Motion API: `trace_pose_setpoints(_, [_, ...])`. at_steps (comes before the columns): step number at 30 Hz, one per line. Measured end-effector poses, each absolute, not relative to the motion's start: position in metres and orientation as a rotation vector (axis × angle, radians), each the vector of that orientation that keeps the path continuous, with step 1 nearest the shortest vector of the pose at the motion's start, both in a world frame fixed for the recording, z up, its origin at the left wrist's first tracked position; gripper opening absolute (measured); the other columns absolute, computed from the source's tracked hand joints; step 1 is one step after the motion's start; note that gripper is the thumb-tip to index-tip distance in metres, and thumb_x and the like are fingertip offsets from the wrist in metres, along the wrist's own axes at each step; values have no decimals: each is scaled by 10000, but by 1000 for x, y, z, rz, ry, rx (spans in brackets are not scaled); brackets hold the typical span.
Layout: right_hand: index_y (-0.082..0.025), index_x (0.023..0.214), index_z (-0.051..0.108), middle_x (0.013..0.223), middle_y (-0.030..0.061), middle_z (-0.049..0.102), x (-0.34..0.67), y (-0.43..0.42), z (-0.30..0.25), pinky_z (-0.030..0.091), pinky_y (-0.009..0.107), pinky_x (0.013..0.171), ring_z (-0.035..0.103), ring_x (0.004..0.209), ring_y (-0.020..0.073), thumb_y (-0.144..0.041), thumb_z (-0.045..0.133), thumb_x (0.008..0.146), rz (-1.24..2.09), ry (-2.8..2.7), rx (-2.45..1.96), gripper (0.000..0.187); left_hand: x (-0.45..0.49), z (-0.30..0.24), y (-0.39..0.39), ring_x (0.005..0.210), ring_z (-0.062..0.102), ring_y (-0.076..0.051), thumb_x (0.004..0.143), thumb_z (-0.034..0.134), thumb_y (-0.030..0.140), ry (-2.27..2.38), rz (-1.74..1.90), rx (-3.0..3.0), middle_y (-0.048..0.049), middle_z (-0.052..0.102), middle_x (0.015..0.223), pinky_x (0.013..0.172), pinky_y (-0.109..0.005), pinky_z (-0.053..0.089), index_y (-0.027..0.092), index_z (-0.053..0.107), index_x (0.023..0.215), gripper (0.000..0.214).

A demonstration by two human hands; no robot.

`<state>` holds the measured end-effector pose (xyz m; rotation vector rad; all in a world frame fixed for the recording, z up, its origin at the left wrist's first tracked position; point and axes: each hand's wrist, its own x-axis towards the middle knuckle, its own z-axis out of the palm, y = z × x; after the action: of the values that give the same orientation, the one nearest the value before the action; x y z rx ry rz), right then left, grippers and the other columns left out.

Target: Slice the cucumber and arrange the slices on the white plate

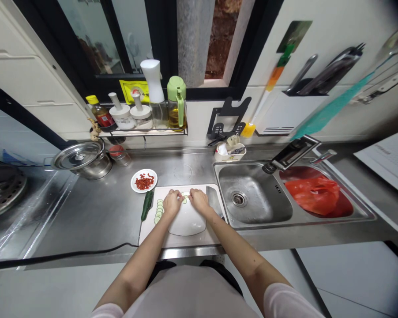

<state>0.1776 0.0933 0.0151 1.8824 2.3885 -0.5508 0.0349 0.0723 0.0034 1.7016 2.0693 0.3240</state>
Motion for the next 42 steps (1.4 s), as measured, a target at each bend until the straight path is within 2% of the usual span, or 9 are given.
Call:
trace_pose_setpoints(9, [-184, 1021, 575, 1045, 95, 641, 178, 94, 11, 368, 260, 727, 566, 965, 195, -292, 436, 930, -560, 2416, 1907, 198, 35, 1, 73, 821, 578, -160, 838, 583, 400, 2071, 320, 1707, -27, 589, 981, 668, -248, 368, 231, 639, 853, 179])
trace_pose_setpoints(19, [-204, 979, 579, 1004, 55, 644, 188, 84, 11, 325, 232, 668, 565, 866, 152, -313, 373, 947, -665, 2468, 2037, 236, 35, 0, 72, 821, 585, -164, 837, 583, 402, 2070, 324, 1701, -19, 585, 985, 678, -262, 378, 241, 639, 855, 171])
trace_pose_setpoints(29, [-205, 880, 593, 785, 10, 629, 199, 63, 20, 307, 222, 602, 547, 708, 134, -348, 392, 914, -814, 2470, 2298, 250, 35, 3, 70, 830, 581, -161, 836, 581, 408, 2055, 361, 1689, -25, 596, 970, 678, -246, 375, 230, 636, 829, 186])
trace_pose_setpoints(36, [-213, 828, 584, 718, -4, 601, 206, 52, 23, 313, 219, 572, 535, 655, 133, -385, 379, 901, -842, 2484, 2374, 278, 28, 10, 67, 851, 582, -161, 816, 592, 337, 2060, 565, 1581, -29, 622, 938, 719, -247, 391, 212, 637, 812, 133])
trace_pose_setpoints(42, [-211, 804, 579, 661, -7, 563, 210, 46, 22, 338, 225, 588, 530, 646, 142, -391, 380, 892, -876, 2546, 2407, 282, 15, 11, 50, 752, 575, -142, 820, 547, 393, 2098, 945, 1312, -17, 635, 841, 719, -237, 422, 215, 638, 876, 208])
